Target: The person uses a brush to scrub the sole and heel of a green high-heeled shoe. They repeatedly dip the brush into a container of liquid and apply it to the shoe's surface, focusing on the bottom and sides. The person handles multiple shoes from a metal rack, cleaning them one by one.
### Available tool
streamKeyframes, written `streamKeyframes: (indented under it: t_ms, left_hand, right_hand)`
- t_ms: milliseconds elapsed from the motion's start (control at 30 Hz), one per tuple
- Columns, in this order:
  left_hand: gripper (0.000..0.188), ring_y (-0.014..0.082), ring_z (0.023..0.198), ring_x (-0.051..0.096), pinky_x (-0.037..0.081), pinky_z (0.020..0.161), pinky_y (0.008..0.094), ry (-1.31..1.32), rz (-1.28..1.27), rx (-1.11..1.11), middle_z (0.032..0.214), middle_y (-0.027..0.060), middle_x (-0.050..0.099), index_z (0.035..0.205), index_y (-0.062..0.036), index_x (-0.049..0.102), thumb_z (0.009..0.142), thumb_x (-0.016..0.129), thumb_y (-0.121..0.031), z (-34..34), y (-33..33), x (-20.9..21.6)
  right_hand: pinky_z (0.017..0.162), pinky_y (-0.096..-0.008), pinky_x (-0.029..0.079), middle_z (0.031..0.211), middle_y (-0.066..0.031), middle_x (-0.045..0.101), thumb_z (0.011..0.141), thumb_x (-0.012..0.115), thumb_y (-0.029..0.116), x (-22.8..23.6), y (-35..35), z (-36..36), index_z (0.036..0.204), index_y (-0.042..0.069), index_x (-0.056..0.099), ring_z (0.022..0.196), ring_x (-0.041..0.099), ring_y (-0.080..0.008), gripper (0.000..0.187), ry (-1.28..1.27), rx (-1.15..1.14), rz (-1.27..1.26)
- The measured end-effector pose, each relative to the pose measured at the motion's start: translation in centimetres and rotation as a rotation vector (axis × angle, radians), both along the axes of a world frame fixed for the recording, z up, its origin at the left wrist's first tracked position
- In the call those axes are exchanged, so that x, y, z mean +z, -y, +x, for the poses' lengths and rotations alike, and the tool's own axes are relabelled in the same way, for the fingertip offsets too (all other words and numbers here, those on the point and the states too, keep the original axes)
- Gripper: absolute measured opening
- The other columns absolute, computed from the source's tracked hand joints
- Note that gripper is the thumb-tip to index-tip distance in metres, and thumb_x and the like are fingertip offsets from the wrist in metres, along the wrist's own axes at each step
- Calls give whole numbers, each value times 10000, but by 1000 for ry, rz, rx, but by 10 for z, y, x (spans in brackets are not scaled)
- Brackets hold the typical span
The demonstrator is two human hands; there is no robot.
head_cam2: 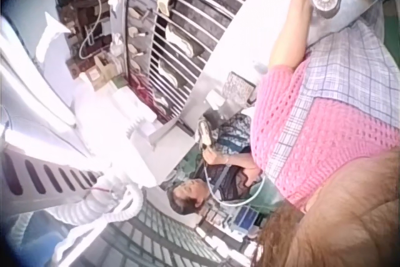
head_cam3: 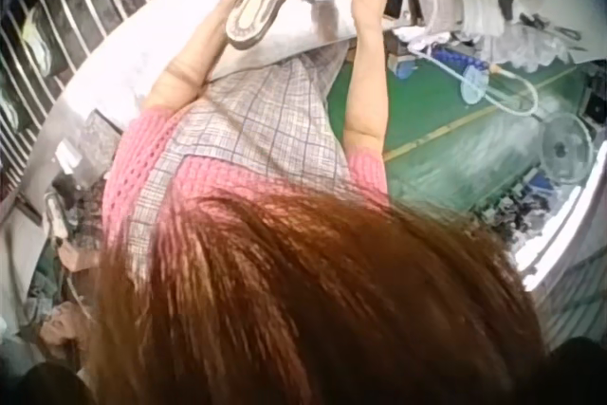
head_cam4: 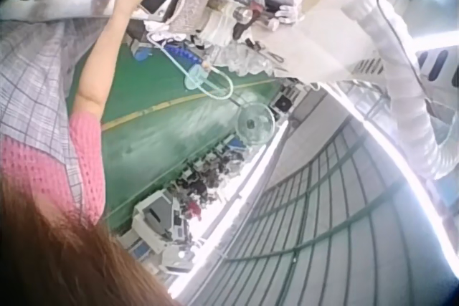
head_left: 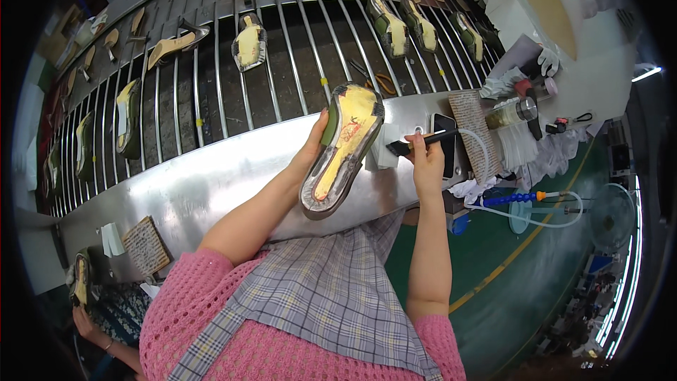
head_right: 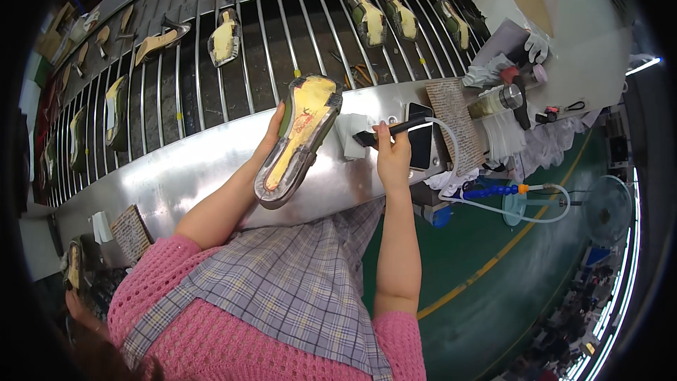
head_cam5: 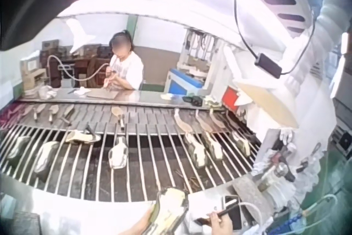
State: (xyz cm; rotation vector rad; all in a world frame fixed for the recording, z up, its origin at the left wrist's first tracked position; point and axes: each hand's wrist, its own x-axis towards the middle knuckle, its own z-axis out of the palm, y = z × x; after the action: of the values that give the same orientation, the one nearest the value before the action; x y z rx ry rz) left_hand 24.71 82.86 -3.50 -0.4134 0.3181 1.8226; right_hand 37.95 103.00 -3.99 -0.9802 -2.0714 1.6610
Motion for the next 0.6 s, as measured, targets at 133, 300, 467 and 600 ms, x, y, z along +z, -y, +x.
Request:
streamKeyframes:
  t_ms: [133, 300, 467, 600]
  left_hand:
    - [769, 267, 809, 712, 622, 587, 301, -19, 214, -20, 1238, 357, 507, 1438, -55, 329, 937, 336, -639, 3, -23, -13]
    - [713, 230, 869, 697, 612, 678, 328, -151, 108, -102, 1202, 260, 585, 1388, -70, 421, 940, 373, -622, 5, -35, -32]
    - [632, 216, 993, 660, 571, 842, 380, -331, -31, -95, 1198, 144, 618, 1346, -75, 463, 956, 407, -570, 7, -30, -14]
    - [605, 229, 1101, 613, 528, 931, 376, -474, -66, -85, 1252, 153, 576, 1367, -68, 412, 981, 370, -531, 12, -33, -2]
  right_hand:
    - [653, -271, 556, 935, -124, 658, 1010, 470, 276, 8, 8, -5, 999, -35, 506, 712, 593, -111, 314, -16, -86, -46]
    - [671, -295, 572, 950, -147, 649, 1018, 441, 273, 39, 20, 5, 1028, -2, 486, 760, 640, -152, 279, 94, -27, 438]
    - [625, -299, 546, 974, -166, 625, 1015, 449, 269, 101, 60, 24, 1026, 16, 487, 776, 644, -180, 256, -441, -19, 56]
    - [563, -224, 443, 885, -126, 655, 995, 506, 253, 120, 81, 20, 973, 12, 533, 614, 529, -102, 244, -397, -29, -147]
